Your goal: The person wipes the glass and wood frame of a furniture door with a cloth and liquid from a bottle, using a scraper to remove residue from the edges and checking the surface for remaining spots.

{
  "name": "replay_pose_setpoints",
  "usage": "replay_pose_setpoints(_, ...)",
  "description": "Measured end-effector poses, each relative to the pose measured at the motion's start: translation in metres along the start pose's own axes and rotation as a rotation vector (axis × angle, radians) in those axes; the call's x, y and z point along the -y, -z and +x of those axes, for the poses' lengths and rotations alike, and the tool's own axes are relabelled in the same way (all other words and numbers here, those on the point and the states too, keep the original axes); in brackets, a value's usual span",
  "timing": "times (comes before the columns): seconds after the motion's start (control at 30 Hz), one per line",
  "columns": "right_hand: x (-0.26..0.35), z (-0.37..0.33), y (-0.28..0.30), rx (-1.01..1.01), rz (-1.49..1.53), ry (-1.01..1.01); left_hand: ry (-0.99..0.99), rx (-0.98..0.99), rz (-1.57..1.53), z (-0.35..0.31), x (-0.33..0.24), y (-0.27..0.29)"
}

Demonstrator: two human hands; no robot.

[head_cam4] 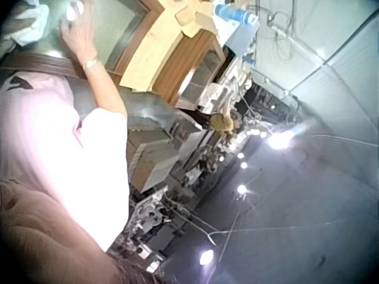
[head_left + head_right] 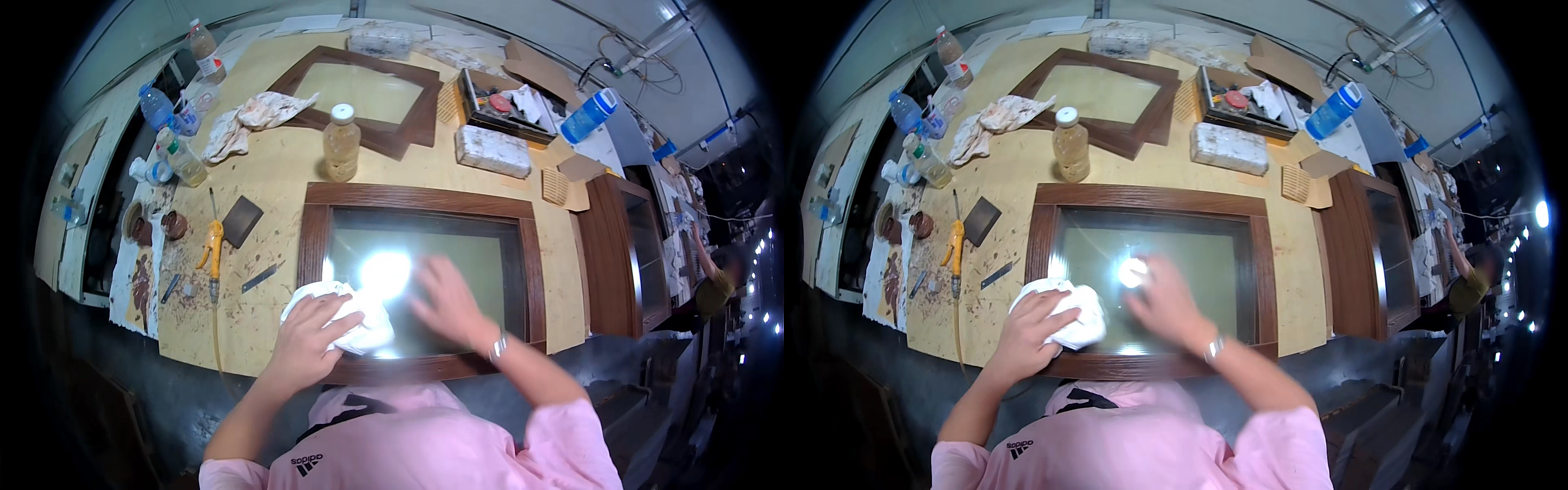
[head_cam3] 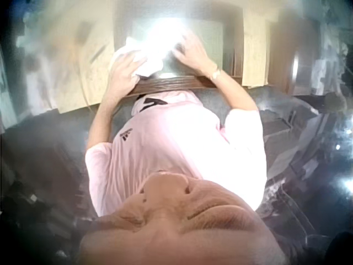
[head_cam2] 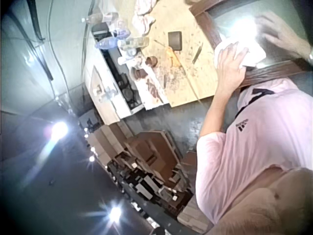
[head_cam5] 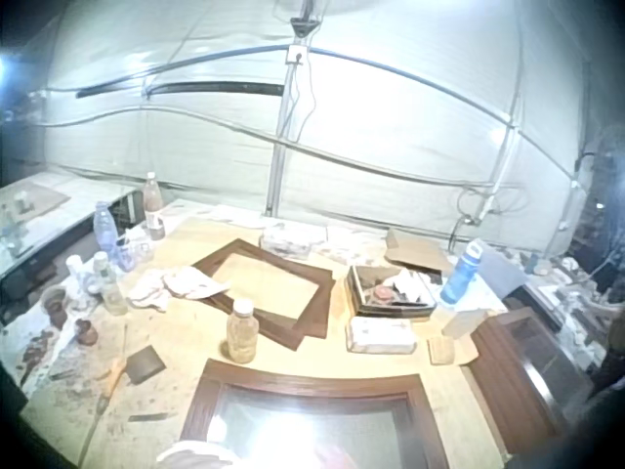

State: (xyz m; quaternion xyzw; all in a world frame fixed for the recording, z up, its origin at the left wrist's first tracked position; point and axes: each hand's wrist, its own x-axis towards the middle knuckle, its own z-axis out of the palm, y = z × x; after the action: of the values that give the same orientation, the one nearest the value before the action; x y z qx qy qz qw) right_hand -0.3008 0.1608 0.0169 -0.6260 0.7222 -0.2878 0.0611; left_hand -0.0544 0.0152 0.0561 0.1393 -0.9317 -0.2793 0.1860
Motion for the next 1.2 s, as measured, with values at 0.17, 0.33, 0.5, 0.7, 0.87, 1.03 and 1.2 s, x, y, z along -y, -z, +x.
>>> replay_pose_setpoints(0.17,0.044,-0.124,0.033,0.16,0.005,-0.128,0.22,-0.115,0.04,0.06,0.055,-0.033)
replay_pose_setpoints(0.33,0.034,-0.152,0.007,-0.014,-0.14,-0.076,0.252,-0.092,0.012,0.136,0.052,-0.063)
replay_pose_setpoints(0.5,0.038,-0.153,0.0,-0.053,-0.173,-0.058,0.225,-0.028,-0.356,0.119,0.046,-0.069)
replay_pose_setpoints(0.7,0.058,-0.157,0.019,-0.043,-0.175,0.017,0.41,-0.373,-0.859,0.078,0.1,0.002)
replay_pose_setpoints(0.87,0.094,-0.115,0.113,0.052,-0.15,0.052,0.514,-0.608,-0.807,0.032,0.125,0.043)
replay_pose_setpoints(1.03,0.11,-0.053,0.198,0.143,-0.187,0.147,0.639,-0.173,-0.313,-0.065,0.198,0.023)
replay_pose_setpoints(1.2,0.1,0.013,0.251,0.161,-0.188,0.07,0.59,0.44,-0.003,-0.036,0.115,-0.014)
